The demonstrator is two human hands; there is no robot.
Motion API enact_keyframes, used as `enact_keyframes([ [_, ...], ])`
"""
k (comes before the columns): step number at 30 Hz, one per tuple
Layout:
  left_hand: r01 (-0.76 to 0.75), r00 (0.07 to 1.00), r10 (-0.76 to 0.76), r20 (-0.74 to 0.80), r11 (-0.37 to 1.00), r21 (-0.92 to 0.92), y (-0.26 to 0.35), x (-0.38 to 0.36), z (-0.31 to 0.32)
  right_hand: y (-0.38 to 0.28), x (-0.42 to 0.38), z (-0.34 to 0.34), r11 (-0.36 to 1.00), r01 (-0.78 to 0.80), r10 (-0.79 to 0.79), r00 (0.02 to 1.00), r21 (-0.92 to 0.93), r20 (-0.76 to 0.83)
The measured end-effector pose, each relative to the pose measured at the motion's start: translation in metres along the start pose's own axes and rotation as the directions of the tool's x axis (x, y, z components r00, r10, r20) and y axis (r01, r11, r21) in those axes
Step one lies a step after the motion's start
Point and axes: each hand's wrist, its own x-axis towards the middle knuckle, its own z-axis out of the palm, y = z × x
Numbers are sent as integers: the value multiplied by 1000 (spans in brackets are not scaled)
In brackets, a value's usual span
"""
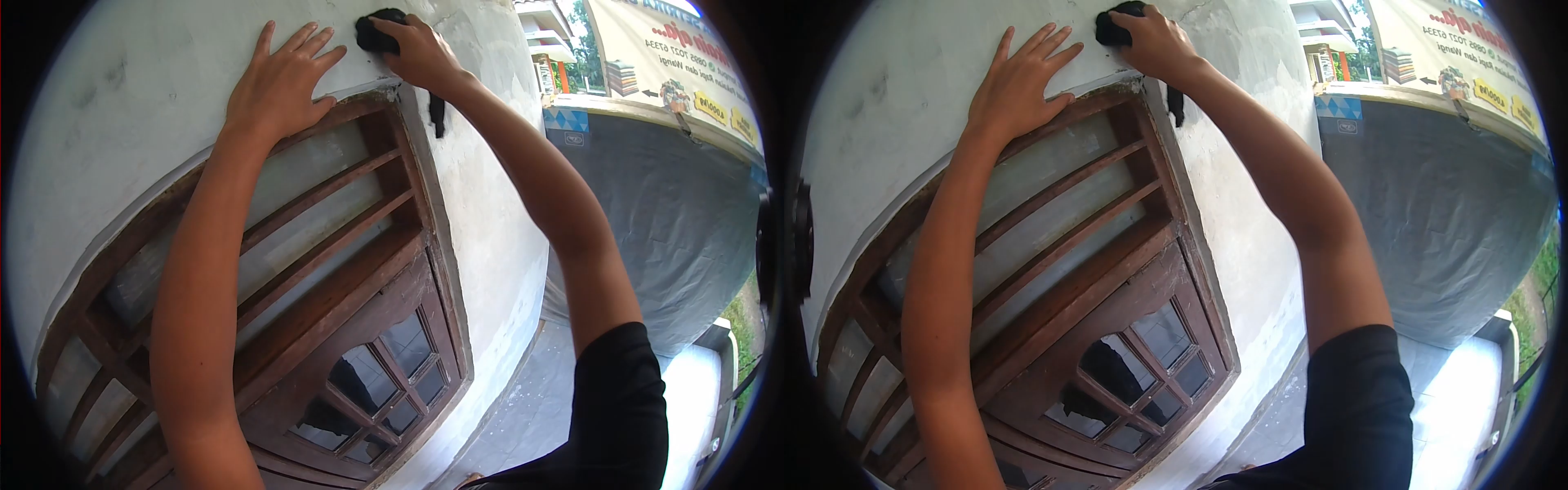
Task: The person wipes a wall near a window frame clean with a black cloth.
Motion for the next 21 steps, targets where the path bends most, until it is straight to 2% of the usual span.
enact_keyframes([
  [3,0,1000,-1,8,1000,20,1,0,0,10,-16,-14,996,89,-87,994,-18,69],
  [6,10,1000,-10,20,1000,25,1,1,-1,10,-23,-46,994,114,-108,931,3,349],
  [7,12,999,-13,30,999,30,2,1,-2,14,-21,-50,993,115,-108,931,2,349],
  [9,16,999,-17,38,999,33,2,2,-3,18,-13,-56,995,-49,15,938,90,346],
  [10,15,999,-16,40,1000,25,2,2,-3,21,-5,-58,990,-81,41,947,115,319],
  [11,14,999,-15,41,1000,18,2,2,-4,25,3,-51,990,-80,40,948,114,316],
  [13,12,1000,-12,15,1000,6,2,1,-2,33,26,-30,998,-49,45,996,45,82],
  [14,13,1000,-13,-9,1000,-7,1,1,-2,29,35,-21,998,-49,45,996,46,77],
  [16,15,1000,-15,-5,1000,-10,2,0,-7,17,54,-1,986,-13,7,999,166,37],
  [17,17,1000,-17,1,1000,-20,2,0,-8,21,55,12,990,-79,61,988,120,144],
  [20,6,1000,-7,-23,1000,-30,1,0,-5,5,33,19,989,-129,124,990,78,63],
  [21,8,1000,-8,-20,1000,-29,0,-1,-4,9,29,13,999,11,-12,1000,44,26],
])
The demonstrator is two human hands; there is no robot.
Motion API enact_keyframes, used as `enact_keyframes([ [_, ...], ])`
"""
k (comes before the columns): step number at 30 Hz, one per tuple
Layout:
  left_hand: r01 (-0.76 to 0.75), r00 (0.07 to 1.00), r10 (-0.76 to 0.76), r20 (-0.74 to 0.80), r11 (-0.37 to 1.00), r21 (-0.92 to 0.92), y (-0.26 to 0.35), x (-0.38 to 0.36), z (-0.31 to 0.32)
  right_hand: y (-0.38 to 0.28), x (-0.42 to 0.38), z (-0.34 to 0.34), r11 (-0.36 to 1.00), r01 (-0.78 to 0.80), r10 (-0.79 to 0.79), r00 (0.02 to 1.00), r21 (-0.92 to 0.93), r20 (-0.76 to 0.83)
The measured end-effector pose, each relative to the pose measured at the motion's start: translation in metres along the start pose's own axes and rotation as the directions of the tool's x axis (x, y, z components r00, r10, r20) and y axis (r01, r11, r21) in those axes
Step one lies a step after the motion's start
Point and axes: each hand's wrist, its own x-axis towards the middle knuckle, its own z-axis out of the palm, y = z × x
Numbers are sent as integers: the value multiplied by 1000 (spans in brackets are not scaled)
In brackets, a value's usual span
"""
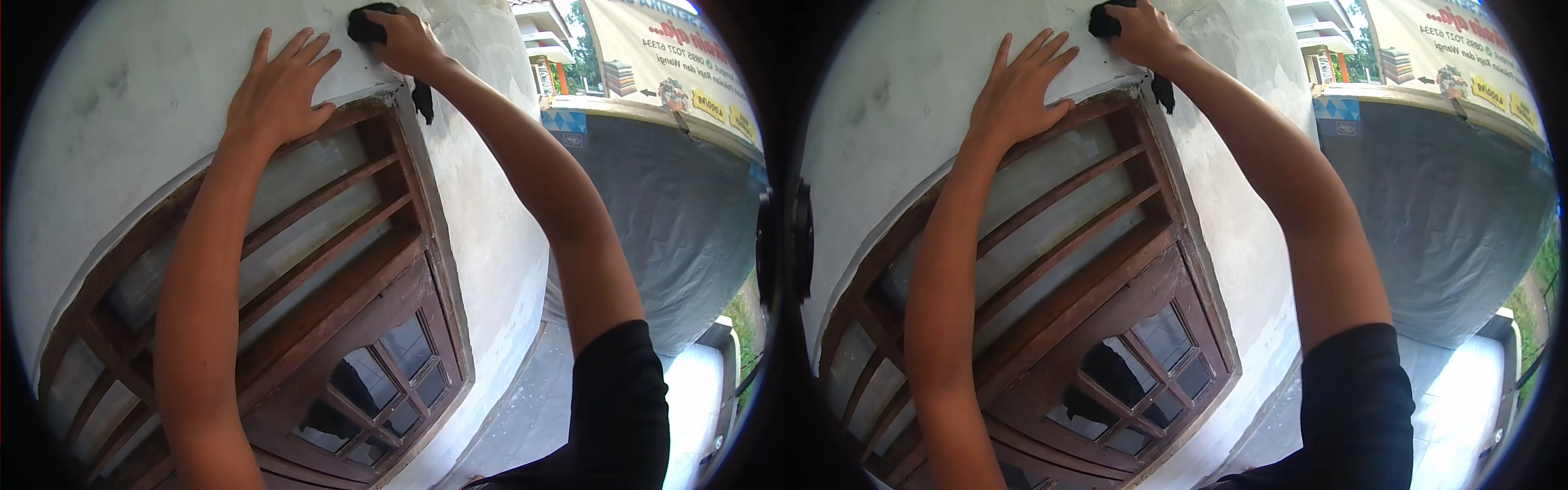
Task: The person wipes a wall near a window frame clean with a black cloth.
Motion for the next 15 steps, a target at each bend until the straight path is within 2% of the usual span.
enact_keyframes([
  [1,-3,1000,3,3,1000,10,-1,1,0,4,-4,-6,990,136,-137,990,-44,-28],
  [2,-10,1000,10,7,1000,19,0,2,0,2,-11,-12,990,131,-132,991,-45,-29],
  [4,-17,1000,17,0,1000,17,-1,2,3,-8,-31,-27,995,58,-47,989,-77,142],
  [6,-16,1000,16,-13,1000,16,0,5,0,-8,-47,-35,996,78,-69,984,-51,162],
  [8,-12,999,12,52,1000,6,0,10,-7,-10,-58,-44,997,79,-82,974,24,212],
  [9,-11,999,10,45,1000,5,-2,15,-13,-13,-59,-45,999,-18,9,974,39,225],
  [10,-28,995,28,100,1000,-2,-4,21,-18,-15,-59,-44,999,-13,5,975,32,222],
  [11,-45,987,46,156,999,-11,-5,24,-21,-17,-61,-41,997,-72,64,984,39,164],
  [12,-43,987,44,152,999,-11,-4,25,-18,-19,-63,-37,990,-130,124,986,52,107],
  [15,-35,998,37,57,999,-32,-5,22,-5,-27,-57,-19,988,-136,135,991,71,17],
])
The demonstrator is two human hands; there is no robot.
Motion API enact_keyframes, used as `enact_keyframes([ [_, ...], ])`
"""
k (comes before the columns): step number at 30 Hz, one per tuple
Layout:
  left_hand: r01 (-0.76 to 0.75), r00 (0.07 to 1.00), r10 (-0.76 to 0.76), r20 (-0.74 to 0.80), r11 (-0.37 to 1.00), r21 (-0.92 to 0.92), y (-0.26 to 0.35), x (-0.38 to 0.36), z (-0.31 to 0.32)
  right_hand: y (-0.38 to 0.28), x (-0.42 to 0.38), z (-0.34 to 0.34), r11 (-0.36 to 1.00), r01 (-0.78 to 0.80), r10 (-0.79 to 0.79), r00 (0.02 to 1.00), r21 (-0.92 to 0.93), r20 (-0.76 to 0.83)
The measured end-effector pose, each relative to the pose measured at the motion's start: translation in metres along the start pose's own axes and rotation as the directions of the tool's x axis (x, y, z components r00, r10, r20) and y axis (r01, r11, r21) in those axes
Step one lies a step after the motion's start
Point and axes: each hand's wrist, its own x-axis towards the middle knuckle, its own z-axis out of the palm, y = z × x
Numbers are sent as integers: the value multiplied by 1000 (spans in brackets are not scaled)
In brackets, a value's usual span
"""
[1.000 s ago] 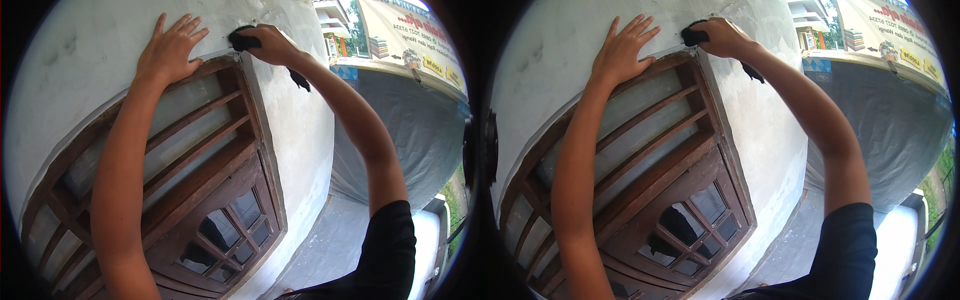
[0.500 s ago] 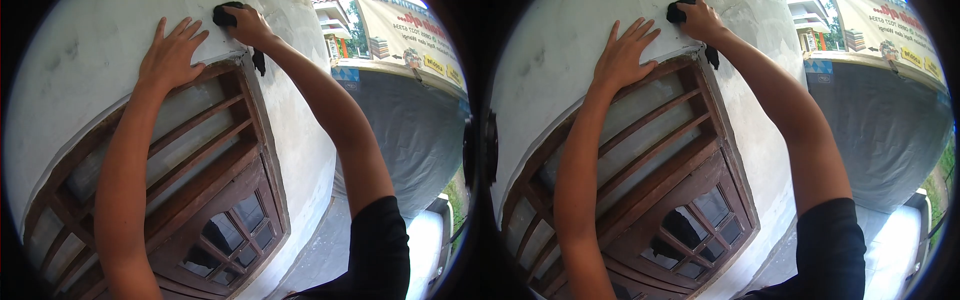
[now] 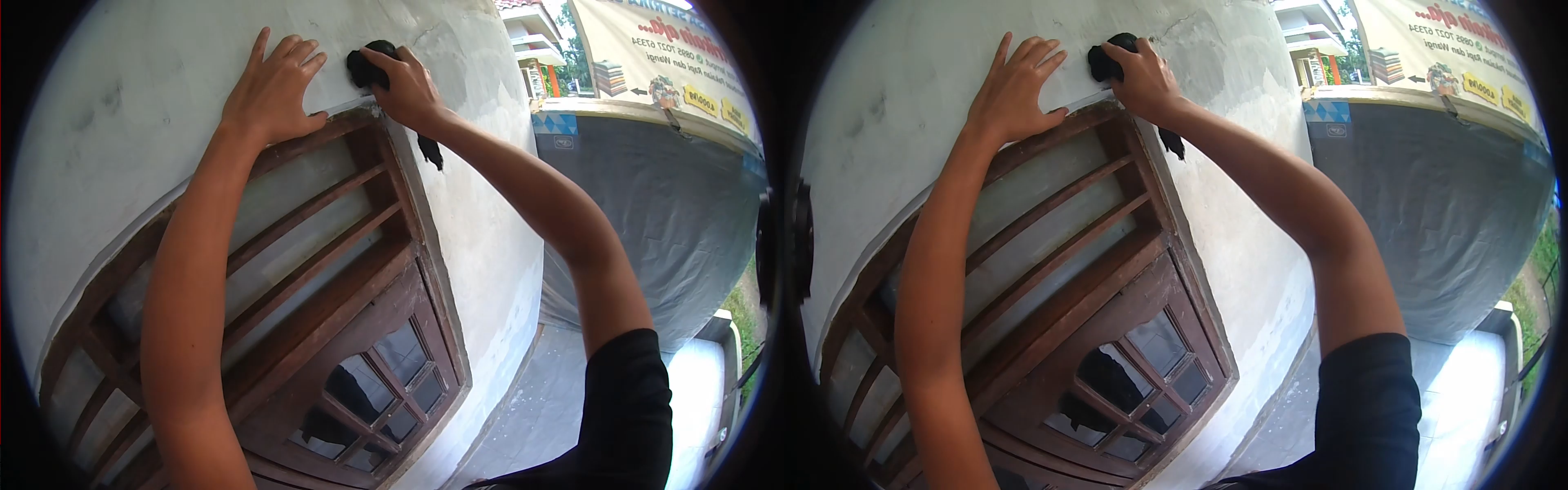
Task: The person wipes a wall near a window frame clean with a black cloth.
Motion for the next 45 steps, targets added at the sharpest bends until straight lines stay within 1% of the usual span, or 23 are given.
enact_keyframes([
  [1,-8,998,9,-55,1000,15,-1,0,5,-2,4,6,1000,-7,6,999,-9,-52],
  [2,-12,994,15,-110,1000,27,-2,-1,8,0,13,10,1000,-2,2,999,-8,-54],
  [4,2,996,0,-91,1000,23,-2,-1,9,7,45,20,999,32,-37,988,-37,-150],
  [5,5,998,-4,-69,1000,17,-1,0,8,6,62,25,999,33,-38,987,-32,-154],
  [7,13,998,-12,-54,1000,22,0,1,7,2,94,30,993,-118,119,988,15,-97],
  [8,23,999,-23,-39,1000,17,0,1,7,3,100,33,993,-111,108,989,-29,-102],
  [9,24,999,-23,-33,1000,21,-1,0,7,6,97,36,993,-112,110,989,-23,-101],
  [11,20,998,-18,-58,999,27,-1,0,7,14,84,34,1000,18,-20,993,-24,-114],
  [12,24,998,-22,-59,999,27,-1,0,7,16,77,29,999,22,-25,993,-23,-113],
  [14,36,999,-36,-9,999,33,0,1,7,19,53,16,985,148,-152,987,-85,-48],
  [15,37,999,-36,-10,999,31,0,2,7,21,41,12,985,148,-152,987,-87,-46],
  [17,48,999,-47,-8,998,52,0,2,8,23,19,4,984,164,-162,986,-74,40],
  [19,50,999,-49,-16,997,62,1,2,8,13,1,-2,983,169,-167,985,-69,35],
  [21,58,998,-56,-25,996,73,2,2,9,1,-9,-3,999,18,-17,999,-28,33],
  [26,55,998,-54,-18,997,63,2,1,7,3,46,24,1000,-7,7,996,2,-92],
  [28,57,998,-56,-26,997,54,3,2,6,7,83,37,993,97,-113,941,-65,-320],
  [29,58,998,-57,-25,997,43,3,1,6,7,95,39,994,95,-110,941,-62,-322],
  [31,58,998,-57,-22,997,49,3,2,6,2,110,42,996,-42,59,973,82,-223],
  [33,65,998,-64,-20,997,46,2,-1,7,4,100,42,993,-35,64,964,117,-257],
  [35,66,998,-65,-24,996,51,3,0,7,9,84,30,992,75,-96,968,-97,-230],
  [38,66,998,-65,-15,995,73,2,1,7,15,47,25,998,56,-60,983,-29,-172],
  [41,77,997,-75,-18,993,89,4,1,8,14,19,13,999,23,-26,995,-28,-98],
  [45,83,997,-83,-5,993,85,4,2,7,9,6,8,998,-32,28,996,-48,-79],
])
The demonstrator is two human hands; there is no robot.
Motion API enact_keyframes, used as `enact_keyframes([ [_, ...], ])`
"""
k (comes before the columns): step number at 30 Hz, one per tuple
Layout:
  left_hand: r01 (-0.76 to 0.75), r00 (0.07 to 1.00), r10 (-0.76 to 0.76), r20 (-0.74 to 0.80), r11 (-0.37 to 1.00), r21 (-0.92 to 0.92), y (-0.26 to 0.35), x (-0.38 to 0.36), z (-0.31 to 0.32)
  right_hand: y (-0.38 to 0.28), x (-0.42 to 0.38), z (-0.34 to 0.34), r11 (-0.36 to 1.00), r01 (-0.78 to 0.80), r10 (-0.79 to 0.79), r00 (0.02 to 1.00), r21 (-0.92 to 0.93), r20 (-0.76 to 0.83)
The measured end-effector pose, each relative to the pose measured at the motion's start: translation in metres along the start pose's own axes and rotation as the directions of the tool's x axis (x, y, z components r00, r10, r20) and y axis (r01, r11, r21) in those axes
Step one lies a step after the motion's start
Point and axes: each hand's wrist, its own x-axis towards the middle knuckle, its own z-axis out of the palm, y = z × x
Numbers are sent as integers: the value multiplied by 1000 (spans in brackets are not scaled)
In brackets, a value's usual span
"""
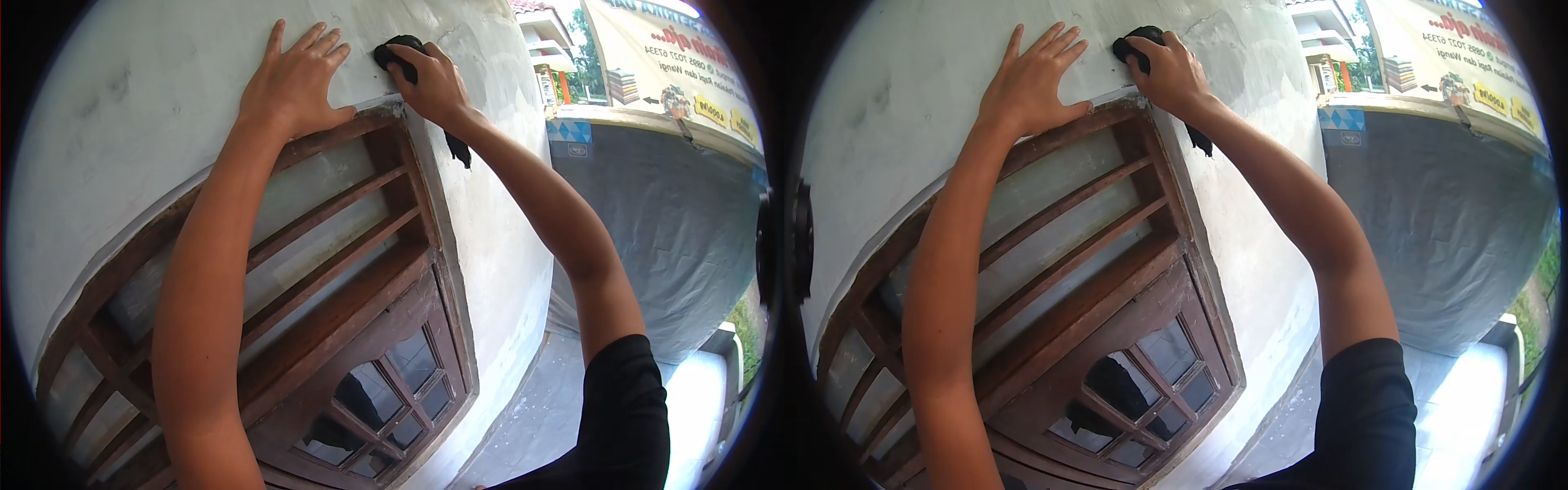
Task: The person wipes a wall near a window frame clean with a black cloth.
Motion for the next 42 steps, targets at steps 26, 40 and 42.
enact_keyframes([
  [26,-89,996,90,8,989,-116,-9,-6,-8,5,16,10,998,26,-30,998,-61,-58],
  [40,-16,999,14,-40,999,-47,-1,-2,1,13,79,25,981,193,-186,973,38,-137],
  [42,-13,999,11,-45,999,-49,-1,-2,1,17,52,21,982,180,-186,971,-58,-149],
])
